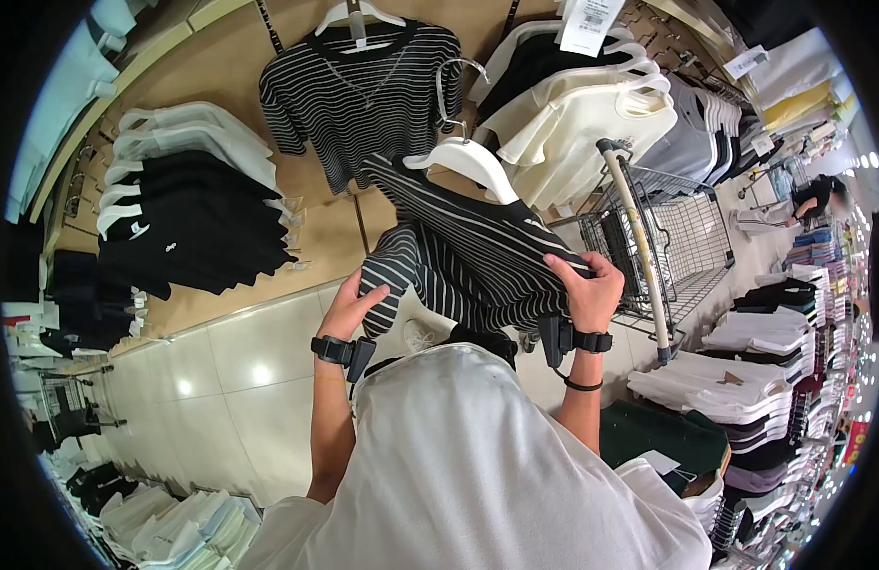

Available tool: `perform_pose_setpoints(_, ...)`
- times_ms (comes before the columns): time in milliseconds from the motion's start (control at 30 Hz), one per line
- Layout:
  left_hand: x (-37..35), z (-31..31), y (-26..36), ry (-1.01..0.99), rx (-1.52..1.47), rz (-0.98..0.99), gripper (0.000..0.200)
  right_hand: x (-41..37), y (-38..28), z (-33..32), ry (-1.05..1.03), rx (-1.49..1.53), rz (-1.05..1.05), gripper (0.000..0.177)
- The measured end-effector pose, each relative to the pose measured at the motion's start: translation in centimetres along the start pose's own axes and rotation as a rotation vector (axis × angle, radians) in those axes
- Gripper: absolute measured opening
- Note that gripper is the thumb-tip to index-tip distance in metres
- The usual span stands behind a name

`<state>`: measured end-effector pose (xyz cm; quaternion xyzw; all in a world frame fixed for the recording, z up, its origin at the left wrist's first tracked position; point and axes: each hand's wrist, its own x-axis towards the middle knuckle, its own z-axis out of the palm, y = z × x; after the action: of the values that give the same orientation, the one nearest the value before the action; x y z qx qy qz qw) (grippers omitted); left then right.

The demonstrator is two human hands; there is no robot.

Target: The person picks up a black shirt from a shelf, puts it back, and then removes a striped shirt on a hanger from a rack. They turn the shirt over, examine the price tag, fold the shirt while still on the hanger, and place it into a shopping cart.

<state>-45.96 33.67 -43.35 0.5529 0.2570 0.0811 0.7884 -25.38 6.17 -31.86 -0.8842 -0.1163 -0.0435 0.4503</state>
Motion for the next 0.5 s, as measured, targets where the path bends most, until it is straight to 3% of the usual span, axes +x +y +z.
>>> perform_pose_setpoints(67, -0.1, 0.5, 1.8, -0.007, 0.282, -0.021, 0.058, 0.0, -0.2, -0.8, -0.023, 0.01, 0.041, 0.041)
perform_pose_setpoints(167, 0.1, 1.3, 2.2, 0.431, 1.001, 0.297, 0.067, -0.2, 0.3, -1.7, -0.083, 0.09, 0.02, 0.04)
perform_pose_setpoints(200, -0.3, 2.3, 4.1, 0.494, 0.864, 0.334, 0.069, -0.3, 0.1, -2.0, -0.11, 0.12, 0.008, 0.04)
perform_pose_setpoints(300, 0.1, 3.9, 8.3, 0.511, 1.089, 0.647, 0.076, -0.6, 1.2, -2.6, -0.251, 0.206, 0.013, 0.039)
perform_pose_setpoints(367, 1.8, 2.6, 7.9, 0.405, 1.066, 0.728, 0.061, -0.9, 1.9, -2.8, -0.229, 0.171, -0.069, 0.042)
perform_pose_setpoints(400, 2.8, 0.6, 7.3, 0.357, 0.97, 0.662, 0.043, -1.2, 2.6, -2.6, -0.234, 0.197, -0.045, 0.042)
perform_pose_setpoints(433, 2.8, 0.8, 8.0, 0.353, 1.111, 0.659, 0.035, -1.5, 3.1, -2.7, -0.238, 0.223, -0.024, 0.042)
perform_pose_setpoints(500, 3.2, -0.3, 8.0, 0.275, 1.013, 0.485, 0.035, -2.0, 2.4, -3.4, -0.247, 0.223, 0.05, 0.042)
